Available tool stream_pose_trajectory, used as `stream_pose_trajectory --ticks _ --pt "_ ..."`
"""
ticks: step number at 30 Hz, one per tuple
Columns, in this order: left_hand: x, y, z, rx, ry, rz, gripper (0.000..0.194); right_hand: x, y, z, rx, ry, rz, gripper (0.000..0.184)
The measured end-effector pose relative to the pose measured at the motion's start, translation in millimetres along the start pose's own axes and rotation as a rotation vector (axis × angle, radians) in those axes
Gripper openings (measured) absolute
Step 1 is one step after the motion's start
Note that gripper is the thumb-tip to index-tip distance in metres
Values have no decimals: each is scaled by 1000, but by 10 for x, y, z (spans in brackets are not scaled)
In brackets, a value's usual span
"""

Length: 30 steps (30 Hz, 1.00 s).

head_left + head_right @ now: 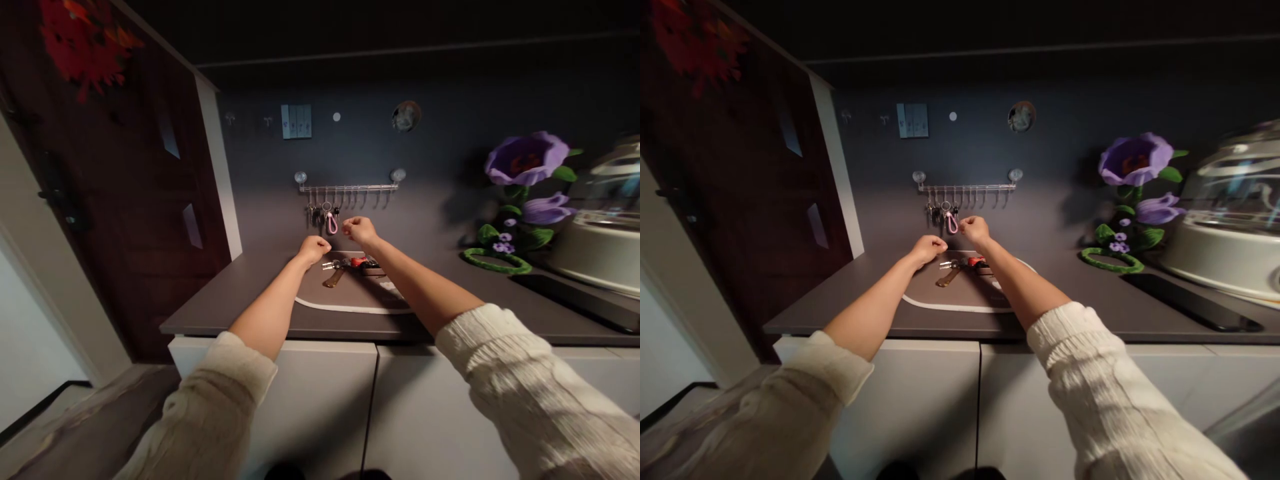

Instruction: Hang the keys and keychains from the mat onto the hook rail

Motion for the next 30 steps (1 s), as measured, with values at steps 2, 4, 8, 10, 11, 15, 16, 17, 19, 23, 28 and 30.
stream_pose_trajectory --ticks 2,4,8,10,11,15,16,17,19,23,28,30 --pt "3 24 -11 7 3 39 4 -26 103 -80 -47 59 44 12" --pt "22 40 -13 26 -6 80 5 -67 213 -150 -102 150 73 12" --pt "93 58 -8 117 -121 157 10 -172 424 -246 -195 396 98 11" --pt "138 62 1 182 -209 199 13 -213 492 -287 -211 491 113 12" --pt "160 62 7 218 -248 218 15 -226 512 -307 -215 528 124 12" --pt "233 51 52 352 -351 261 19 -231 516 -373 -237 645 165 14" --pt "247 45 67 377 -364 263 19 -225 506 -384 -245 666 169 13" --pt "261 40 81 400 -373 268 19 -217 497 -391 -254 684 175 14" --pt "292 30 106 434 -394 291 18 -196 482 -399 -268 720 185 14" --pt "338 17 134 449 -479 321 19 -162 470 -396 -272 810 172 17" --pt "365 7 132 416 -488 316 18 -133 444 -407 -258 894 171 20" --pt "371 2 142 373 -468 314 17 -124 427 -413 -262 924 179 22"
Point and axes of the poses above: each hand's wrist, its own y-axis away from the middle knuckle, its own x-axis out of the palm, z = x × y, the point moved 3 cm from there along -y, towards the middle knuckle, and after that the axes turned 7 degrees about x, right-handed, at the moved point
